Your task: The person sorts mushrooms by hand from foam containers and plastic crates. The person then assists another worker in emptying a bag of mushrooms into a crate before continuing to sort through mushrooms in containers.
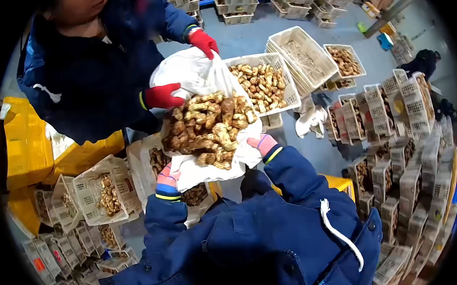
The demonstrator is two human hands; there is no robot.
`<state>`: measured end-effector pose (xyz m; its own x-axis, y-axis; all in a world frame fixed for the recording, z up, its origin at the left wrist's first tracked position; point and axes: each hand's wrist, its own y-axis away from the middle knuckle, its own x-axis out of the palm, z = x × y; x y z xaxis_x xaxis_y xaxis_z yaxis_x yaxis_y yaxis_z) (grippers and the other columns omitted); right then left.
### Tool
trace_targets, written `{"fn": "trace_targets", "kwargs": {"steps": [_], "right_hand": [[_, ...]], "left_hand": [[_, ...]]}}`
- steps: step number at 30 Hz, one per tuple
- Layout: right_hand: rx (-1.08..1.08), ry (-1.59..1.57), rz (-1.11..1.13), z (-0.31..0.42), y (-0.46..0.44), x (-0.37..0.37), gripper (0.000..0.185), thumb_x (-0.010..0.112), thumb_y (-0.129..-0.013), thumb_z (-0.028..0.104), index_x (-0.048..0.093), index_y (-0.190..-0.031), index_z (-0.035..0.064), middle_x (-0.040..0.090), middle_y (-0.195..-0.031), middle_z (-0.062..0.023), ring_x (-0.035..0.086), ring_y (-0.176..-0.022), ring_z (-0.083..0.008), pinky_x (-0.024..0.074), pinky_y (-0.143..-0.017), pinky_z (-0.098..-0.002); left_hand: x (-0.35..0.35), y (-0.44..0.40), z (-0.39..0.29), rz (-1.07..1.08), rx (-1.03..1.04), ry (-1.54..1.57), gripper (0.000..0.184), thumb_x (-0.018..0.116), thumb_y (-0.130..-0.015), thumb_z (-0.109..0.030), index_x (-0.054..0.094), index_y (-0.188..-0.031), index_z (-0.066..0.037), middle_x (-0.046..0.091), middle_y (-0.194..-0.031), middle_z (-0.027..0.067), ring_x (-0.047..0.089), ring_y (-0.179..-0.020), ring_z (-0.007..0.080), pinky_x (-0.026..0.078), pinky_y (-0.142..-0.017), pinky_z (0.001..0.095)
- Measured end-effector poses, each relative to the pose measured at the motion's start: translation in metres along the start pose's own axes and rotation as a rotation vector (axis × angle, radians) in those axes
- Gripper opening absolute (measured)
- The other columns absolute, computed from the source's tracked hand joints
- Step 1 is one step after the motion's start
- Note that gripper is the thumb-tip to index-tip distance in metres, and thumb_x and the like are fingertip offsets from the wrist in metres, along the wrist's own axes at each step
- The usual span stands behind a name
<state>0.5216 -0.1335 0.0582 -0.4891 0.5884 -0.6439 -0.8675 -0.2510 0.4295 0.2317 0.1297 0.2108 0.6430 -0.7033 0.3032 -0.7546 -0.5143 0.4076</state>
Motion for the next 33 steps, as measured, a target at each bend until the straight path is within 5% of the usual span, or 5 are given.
{"fn": "trace_targets", "kwargs": {"steps": [11, 17, 18, 22, 33], "right_hand": [[-0.02, 0.022, 0.01, 0.032, -0.136, -0.062, 0.037, 0.056, -0.075, 0.032, 0.057, -0.093, -0.0009, 0.059, -0.08, -0.0144, 0.055, -0.075, -0.0292, 0.043, -0.072, -0.0342], [0.019, 0.035, 0.035, 0.015, -0.162, -0.095, 0.037, 0.056, -0.075, 0.031, 0.057, -0.093, -0.0006, 0.059, -0.081, -0.0147, 0.055, -0.076, -0.0295, 0.043, -0.072, -0.0343], [0.029, 0.035, 0.032, 0.011, -0.165, -0.103, 0.037, 0.056, -0.075, 0.031, 0.057, -0.093, -0.0006, 0.059, -0.081, -0.0148, 0.055, -0.076, -0.0295, 0.043, -0.072, -0.0343], [0.057, 0.039, 0.037, -0.002, -0.165, -0.117, 0.037, 0.056, -0.075, 0.031, 0.056, -0.094, -0.0004, 0.059, -0.081, -0.015, 0.055, -0.076, -0.0297, 0.043, -0.072, -0.0344], [0.063, 0.02, 0.068, -0.003, -0.155, -0.12, 0.036, 0.056, -0.075, 0.03, 0.056, -0.095, 0.0002, 0.058, -0.082, -0.0155, 0.055, -0.077, -0.0302, 0.043, -0.073, -0.0347]], "left_hand": [[0.11, -0.111, 0.02, -0.166, 0.039, -0.521, 0.042, 0.058, -0.07, -0.012, 0.053, -0.109, 0.001, 0.061, -0.095, 0.0129, 0.056, -0.089, 0.0193, 0.041, -0.079, 0.026], [0.161, -0.121, -0.005, -0.179, -0.041, -0.141, 0.044, 0.056, -0.071, -0.01, 0.05, -0.111, 0.006, 0.059, -0.096, 0.0149, 0.055, -0.087, 0.0185, 0.042, -0.077, 0.0263], [0.163, -0.12, -0.009, -0.19, -0.021, -0.513, 0.044, 0.053, -0.072, -0.009, 0.048, -0.112, 0.008, 0.059, -0.096, 0.0149, 0.055, -0.085, 0.017, 0.042, -0.075, 0.025], [0.194, -0.096, -0.042, -0.149, -0.036, -0.168, 0.043, 0.047, -0.073, -0.004, 0.045, -0.115, 0.008, 0.058, -0.096, 0.0133, 0.055, -0.083, 0.0171, 0.043, -0.073, 0.0235], [0.195, -0.102, -0.048, -0.053, -0.061, -0.292, 0.043, 0.042, -0.07, 0.003, 0.048, -0.113, 0.005, 0.056, -0.102, 0.0113, 0.054, -0.092, 0.0179, 0.041, -0.082, 0.0255]]}}
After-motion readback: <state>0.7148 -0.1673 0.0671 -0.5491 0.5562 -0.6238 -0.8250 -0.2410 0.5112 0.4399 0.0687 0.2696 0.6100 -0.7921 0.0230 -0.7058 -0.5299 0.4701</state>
